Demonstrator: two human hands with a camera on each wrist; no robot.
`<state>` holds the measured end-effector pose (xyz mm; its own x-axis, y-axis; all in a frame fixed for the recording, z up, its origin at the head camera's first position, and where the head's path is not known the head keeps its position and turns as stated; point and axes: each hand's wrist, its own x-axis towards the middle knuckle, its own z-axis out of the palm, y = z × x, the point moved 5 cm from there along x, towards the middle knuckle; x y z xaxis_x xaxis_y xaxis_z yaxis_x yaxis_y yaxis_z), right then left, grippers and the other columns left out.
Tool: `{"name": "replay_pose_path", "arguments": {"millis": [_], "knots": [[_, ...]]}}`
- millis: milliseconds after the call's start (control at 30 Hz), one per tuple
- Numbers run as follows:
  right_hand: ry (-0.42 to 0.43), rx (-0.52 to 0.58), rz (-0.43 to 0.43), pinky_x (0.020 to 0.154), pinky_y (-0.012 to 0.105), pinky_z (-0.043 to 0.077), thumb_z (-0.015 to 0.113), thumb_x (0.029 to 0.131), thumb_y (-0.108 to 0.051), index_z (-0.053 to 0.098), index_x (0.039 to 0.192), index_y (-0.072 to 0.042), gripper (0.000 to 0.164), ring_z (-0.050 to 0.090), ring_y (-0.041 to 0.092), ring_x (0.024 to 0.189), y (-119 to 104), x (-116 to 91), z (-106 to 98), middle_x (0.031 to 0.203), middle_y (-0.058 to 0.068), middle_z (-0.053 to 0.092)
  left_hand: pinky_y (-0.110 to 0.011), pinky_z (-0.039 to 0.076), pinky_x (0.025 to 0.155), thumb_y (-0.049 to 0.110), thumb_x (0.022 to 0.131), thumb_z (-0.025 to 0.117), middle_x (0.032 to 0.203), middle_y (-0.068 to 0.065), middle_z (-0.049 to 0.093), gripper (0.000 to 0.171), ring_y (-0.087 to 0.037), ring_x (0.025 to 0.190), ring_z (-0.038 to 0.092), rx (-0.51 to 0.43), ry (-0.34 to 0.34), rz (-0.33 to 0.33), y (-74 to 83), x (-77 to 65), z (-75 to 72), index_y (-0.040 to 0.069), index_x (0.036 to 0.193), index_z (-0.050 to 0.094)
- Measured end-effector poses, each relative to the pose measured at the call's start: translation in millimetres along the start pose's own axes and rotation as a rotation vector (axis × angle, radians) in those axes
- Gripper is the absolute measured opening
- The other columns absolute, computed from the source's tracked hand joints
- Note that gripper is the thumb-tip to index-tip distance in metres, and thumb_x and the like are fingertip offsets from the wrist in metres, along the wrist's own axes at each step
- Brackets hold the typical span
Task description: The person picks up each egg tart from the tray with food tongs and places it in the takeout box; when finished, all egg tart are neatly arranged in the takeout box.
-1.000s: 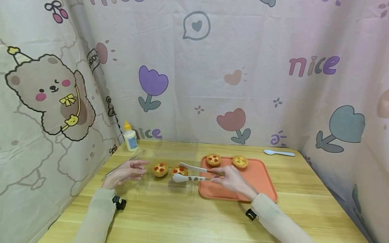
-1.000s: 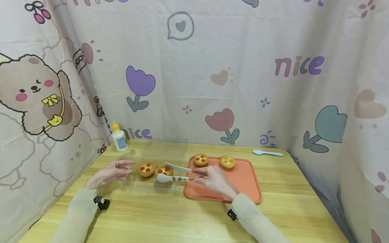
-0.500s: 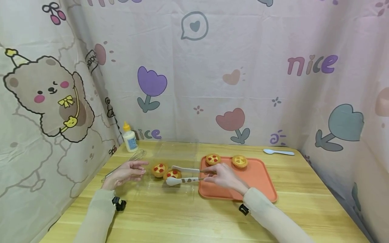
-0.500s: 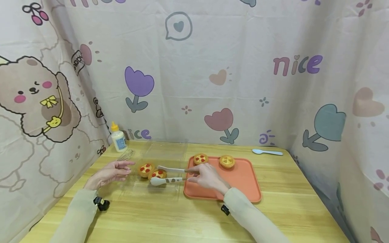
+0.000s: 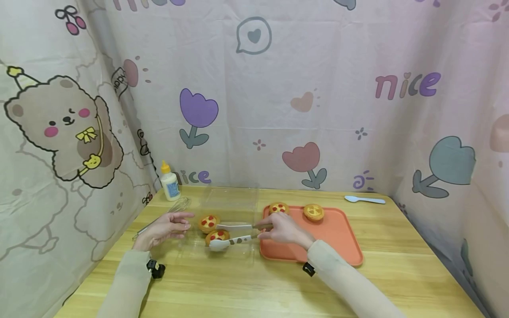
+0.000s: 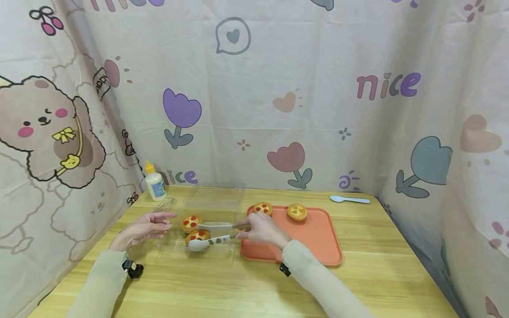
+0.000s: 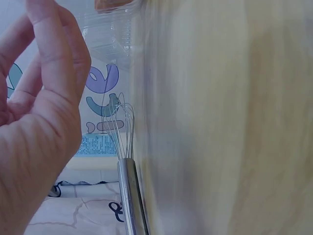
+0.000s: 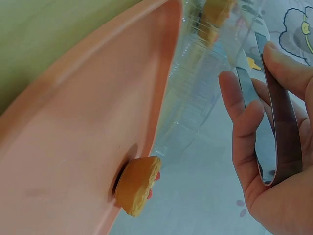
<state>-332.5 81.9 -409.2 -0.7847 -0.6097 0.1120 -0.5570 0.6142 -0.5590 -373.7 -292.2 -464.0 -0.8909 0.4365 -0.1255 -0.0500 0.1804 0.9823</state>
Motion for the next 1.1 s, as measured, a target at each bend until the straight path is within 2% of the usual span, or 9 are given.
{"name": "replay_pose_path", "arguments": {"millis": [100, 167, 300, 367, 500, 700, 833, 933, 1100], "knots": [[0.006, -0.014, -0.002, 0.06, 0.02, 0.047, 0.071, 0.09, -0.032, 0.072, 0.121, -0.021, 0.033, 0.058, 0.004, 0.069, 1, 3, 2, 0.105, -0.002, 0.074, -0.031, 0.059, 0.081, 0.01, 0.096, 0.062, 0.108, -0.007, 0.061, 0.061, -0.018, 0.096, 0.066, 0.001, 0.003, -0.002, 0.0, 0.4, 0.7, -0.006, 0.148, 0.033], [0.017, -0.029, -0.011, 0.056, 0.02, 0.044, 0.073, 0.089, -0.032, 0.072, 0.12, -0.02, 0.033, 0.055, 0.003, 0.063, 1, 5, 2, 0.094, -0.004, 0.074, -0.031, 0.059, 0.081, 0.011, 0.096, 0.062, 0.108, -0.008, 0.061, 0.061, -0.018, 0.096, 0.066, 0.007, 0.0, 0.002, 0.3, 0.2, 1.3, -0.006, 0.147, 0.034], [0.048, -0.095, -0.04, 0.057, 0.018, 0.044, 0.076, 0.086, -0.032, 0.074, 0.117, -0.021, 0.033, 0.054, -0.002, 0.064, -1, 8, 0, 0.078, -0.014, 0.068, -0.03, 0.059, 0.08, 0.012, 0.096, 0.063, 0.104, -0.003, 0.062, 0.061, -0.016, 0.094, 0.066, -0.001, -0.005, 0.005, 0.3, -0.1, 1.4, -0.005, 0.148, 0.034], [0.059, -0.138, -0.044, 0.06, 0.018, 0.046, 0.076, 0.086, -0.034, 0.074, 0.117, -0.024, 0.033, 0.056, -0.004, 0.067, -2, 10, 0, 0.079, -0.018, 0.067, -0.03, 0.06, 0.079, 0.012, 0.096, 0.062, 0.101, 0.0, 0.062, 0.061, -0.015, 0.093, 0.066, -0.005, -0.005, 0.004, -0.1, 0.0, 0.9, -0.005, 0.148, 0.034], [0.059, -0.162, -0.05, 0.056, 0.018, 0.045, 0.076, 0.086, -0.035, 0.074, 0.117, -0.024, 0.033, 0.055, -0.003, 0.062, -3, 13, -1, 0.082, -0.015, 0.069, -0.031, 0.059, 0.081, 0.013, 0.097, 0.062, 0.103, -0.001, 0.062, 0.061, -0.015, 0.094, 0.065, 0.014, -0.002, 0.001, -1.6, 0.5, -0.4, -0.004, 0.148, 0.034], [0.032, -0.132, -0.044, 0.05, 0.018, 0.036, 0.075, 0.086, -0.037, 0.071, 0.122, -0.024, 0.038, 0.044, 0.001, 0.054, -1, 13, -2, 0.072, -0.007, 0.063, -0.032, 0.059, 0.082, 0.015, 0.096, 0.063, 0.107, -0.006, 0.062, 0.06, -0.015, 0.093, 0.065, 0.028, 0.008, -0.001, -1.5, 1.3, -1.0, -0.002, 0.147, 0.037], [-0.001, -0.053, -0.026, 0.049, 0.02, 0.034, 0.074, 0.087, -0.037, 0.069, 0.125, -0.025, 0.04, 0.04, 0.005, 0.052, 6, 12, -3, 0.09, -0.001, 0.072, -0.032, 0.059, 0.082, 0.015, 0.096, 0.063, 0.106, -0.005, 0.061, 0.061, -0.015, 0.092, 0.065, 0.027, 0.005, -0.001, -0.6, 1.5, 0.1, -0.003, 0.148, 0.036], [-0.016, -0.016, -0.036, 0.052, 0.021, 0.04, 0.074, 0.087, -0.036, 0.069, 0.126, -0.023, 0.041, 0.047, 0.006, 0.057, 11, 11, -6, 0.108, 0.0, 0.074, -0.032, 0.059, 0.082, 0.014, 0.096, 0.063, 0.105, -0.003, 0.061, 0.062, -0.015, 0.092, 0.065, 0.026, 0.004, -0.006, -0.8, 1.4, 1.2, -0.004, 0.148, 0.035], [-0.052, 0.005, -0.062, 0.063, 0.022, 0.049, 0.074, 0.087, -0.035, 0.068, 0.127, -0.02, 0.042, 0.06, 0.01, 0.072, 15, 11, -14, 0.118, 0.003, 0.072, -0.031, 0.059, 0.081, 0.014, 0.096, 0.063, 0.103, -0.002, 0.063, 0.062, -0.014, 0.091, 0.065, 0.013, 0.0, -0.007, -1.2, 2.2, 2.1, -0.004, 0.148, 0.034]]}}
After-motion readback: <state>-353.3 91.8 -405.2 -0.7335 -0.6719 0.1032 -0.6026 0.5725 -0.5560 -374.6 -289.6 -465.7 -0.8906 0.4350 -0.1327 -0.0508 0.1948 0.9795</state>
